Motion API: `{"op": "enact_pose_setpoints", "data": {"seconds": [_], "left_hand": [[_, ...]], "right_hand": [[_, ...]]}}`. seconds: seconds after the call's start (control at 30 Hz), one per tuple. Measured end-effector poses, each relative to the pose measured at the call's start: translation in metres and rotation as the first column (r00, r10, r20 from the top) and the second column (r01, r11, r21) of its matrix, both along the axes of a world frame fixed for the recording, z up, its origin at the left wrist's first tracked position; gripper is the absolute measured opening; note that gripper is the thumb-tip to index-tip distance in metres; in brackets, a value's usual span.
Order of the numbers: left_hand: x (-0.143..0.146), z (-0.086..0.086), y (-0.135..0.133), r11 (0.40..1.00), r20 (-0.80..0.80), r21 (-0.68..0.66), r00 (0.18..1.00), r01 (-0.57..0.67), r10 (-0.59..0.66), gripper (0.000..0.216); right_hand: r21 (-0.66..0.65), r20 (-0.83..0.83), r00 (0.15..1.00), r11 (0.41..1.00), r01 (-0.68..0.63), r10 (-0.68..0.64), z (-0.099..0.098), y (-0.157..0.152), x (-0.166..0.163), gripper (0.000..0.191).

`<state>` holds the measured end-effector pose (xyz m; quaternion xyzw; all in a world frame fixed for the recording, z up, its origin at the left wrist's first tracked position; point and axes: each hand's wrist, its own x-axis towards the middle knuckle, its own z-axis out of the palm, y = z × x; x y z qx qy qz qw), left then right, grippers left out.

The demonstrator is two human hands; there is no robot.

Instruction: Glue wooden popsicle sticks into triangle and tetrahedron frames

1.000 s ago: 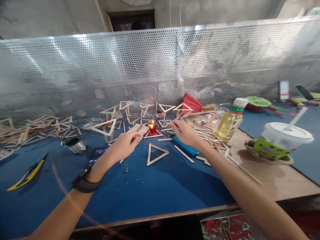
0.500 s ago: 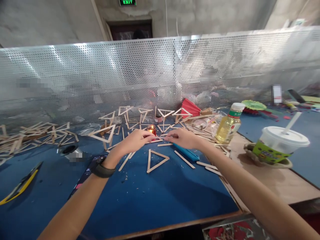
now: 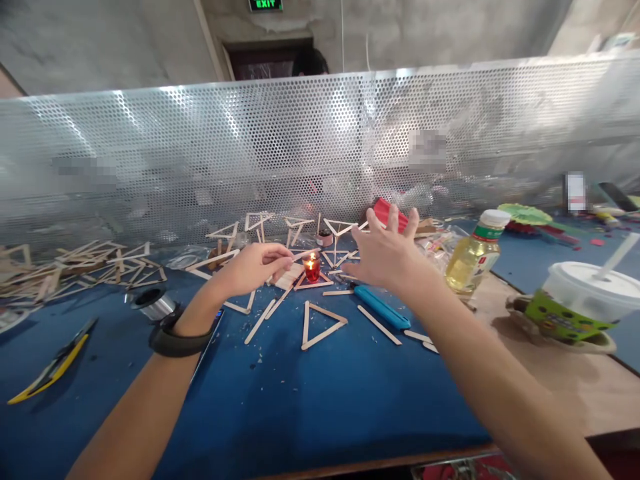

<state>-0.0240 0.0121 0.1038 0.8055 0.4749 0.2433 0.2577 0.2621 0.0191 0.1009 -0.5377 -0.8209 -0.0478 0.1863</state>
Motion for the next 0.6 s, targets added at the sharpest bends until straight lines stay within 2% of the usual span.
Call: {"op": "enact_pose_setpoints", "data": {"seconds": [0.07, 0.13, 0.2, 0.27, 0.33, 0.43, 0.6], "left_hand": [[0.003, -0.006, 0.005, 1.000, 0.081, -0.014, 0.997, 0.004, -0.003, 0.027], [0.006, -0.010, 0.010, 0.999, 0.162, -0.040, 0.987, -0.003, 0.010, 0.024], [0.008, -0.013, 0.015, 0.997, 0.233, -0.069, 0.972, -0.029, 0.044, 0.023], [0.009, -0.015, 0.019, 0.994, 0.275, -0.103, 0.959, -0.036, 0.063, 0.024], [0.008, -0.018, 0.022, 0.989, 0.287, -0.144, 0.956, -0.023, 0.064, 0.026], [0.004, -0.023, 0.021, 0.980, 0.253, -0.196, 0.965, -0.023, 0.073, 0.025], [-0.006, -0.024, 0.005, 0.976, 0.110, -0.174, 0.983, -0.128, 0.149, 0.027]], "right_hand": [[-0.139, -0.019, 0.998, 0.989, -0.057, 0.055, 0.022, 0.004, -0.013, 0.066], [-0.320, -0.072, 0.974, 0.920, -0.225, 0.213, 0.037, 0.012, -0.024, 0.056], [-0.376, -0.226, 0.922, 0.846, -0.379, 0.313, 0.039, 0.023, -0.032, 0.048], [-0.351, -0.365, 0.867, 0.813, -0.465, 0.338, 0.032, 0.035, -0.034, 0.046], [-0.345, -0.427, 0.839, 0.797, -0.496, 0.337, 0.019, 0.045, -0.031, 0.044], [-0.363, -0.442, 0.844, 0.800, -0.477, 0.303, 0.006, 0.056, -0.020, 0.043], [-0.392, -0.437, 0.862, 0.808, -0.439, 0.256, 0.005, 0.065, -0.006, 0.046]]}}
